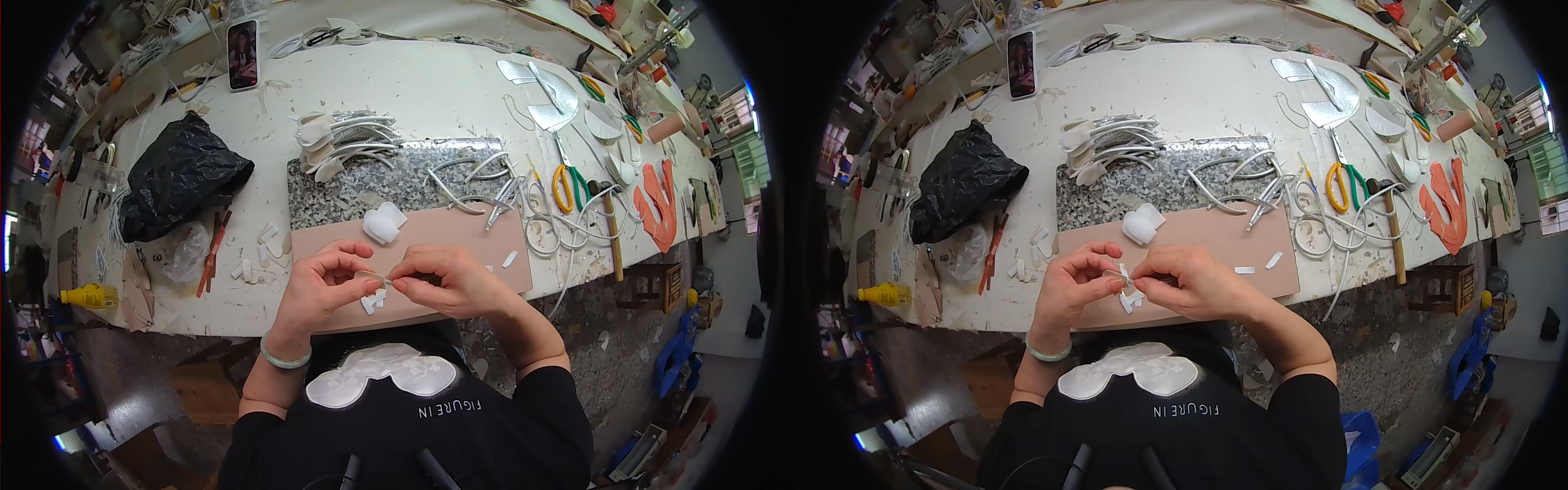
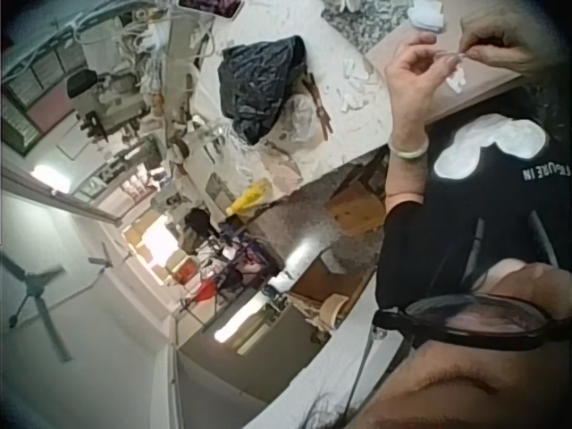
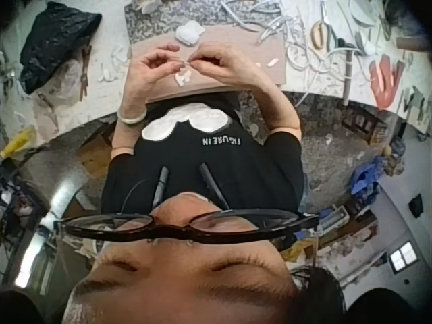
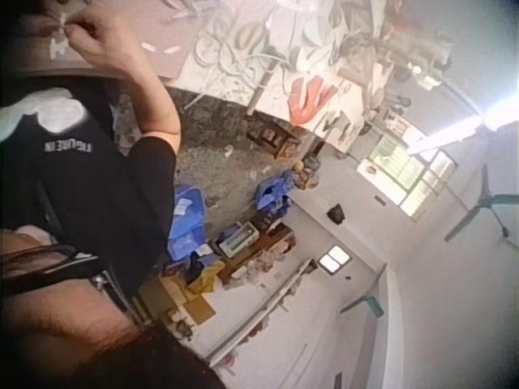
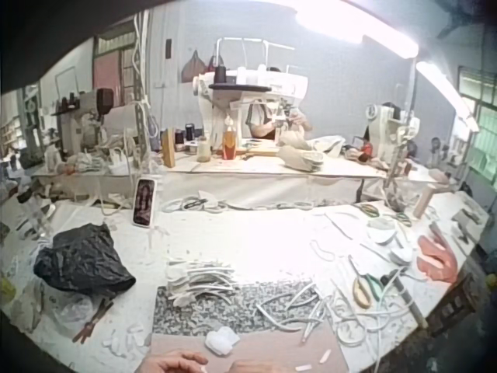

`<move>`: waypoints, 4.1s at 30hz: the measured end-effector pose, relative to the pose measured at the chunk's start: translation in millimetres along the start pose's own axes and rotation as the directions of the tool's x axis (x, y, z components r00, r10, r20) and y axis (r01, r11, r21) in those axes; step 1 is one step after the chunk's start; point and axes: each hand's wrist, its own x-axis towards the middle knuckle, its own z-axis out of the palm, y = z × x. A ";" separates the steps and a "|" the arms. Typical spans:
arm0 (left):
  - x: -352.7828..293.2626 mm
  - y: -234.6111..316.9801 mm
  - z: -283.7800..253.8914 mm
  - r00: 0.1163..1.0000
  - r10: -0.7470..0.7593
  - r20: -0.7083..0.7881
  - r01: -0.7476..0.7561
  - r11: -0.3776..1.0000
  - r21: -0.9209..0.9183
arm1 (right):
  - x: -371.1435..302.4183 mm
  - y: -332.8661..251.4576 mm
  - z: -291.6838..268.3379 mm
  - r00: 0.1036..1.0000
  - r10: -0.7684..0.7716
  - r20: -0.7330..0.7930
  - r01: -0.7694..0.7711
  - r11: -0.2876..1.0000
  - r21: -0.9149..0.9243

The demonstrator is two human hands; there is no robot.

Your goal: The person sits at a cluttered workbench and repeatedly picks up small white foam pieces and silver wire-like components. They insert the wire into the foam pieces by hand, creating small assembled units. The person places the finished units on the table and continues the repetitive assembly process throughout the clip.

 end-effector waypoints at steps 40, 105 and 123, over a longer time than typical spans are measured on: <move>37.9 -10.6 -13.6 0.995 0.016 -0.097 -0.006 0.995 0.101 | -20.5 28.8 1.7 0.983 -0.016 -0.183 0.040 0.991 0.131; -5.1 -5.2 11.7 0.999 0.036 -0.009 -0.036 0.999 -0.019 | -7.3 15.6 2.8 0.978 -0.037 -0.203 0.038 0.999 0.000; -5.8 2.0 -32.1 0.953 0.277 -0.120 -0.275 0.961 0.031 | 79.8 23.2 -21.7 0.954 -0.297 -0.045 0.274 0.923 -0.271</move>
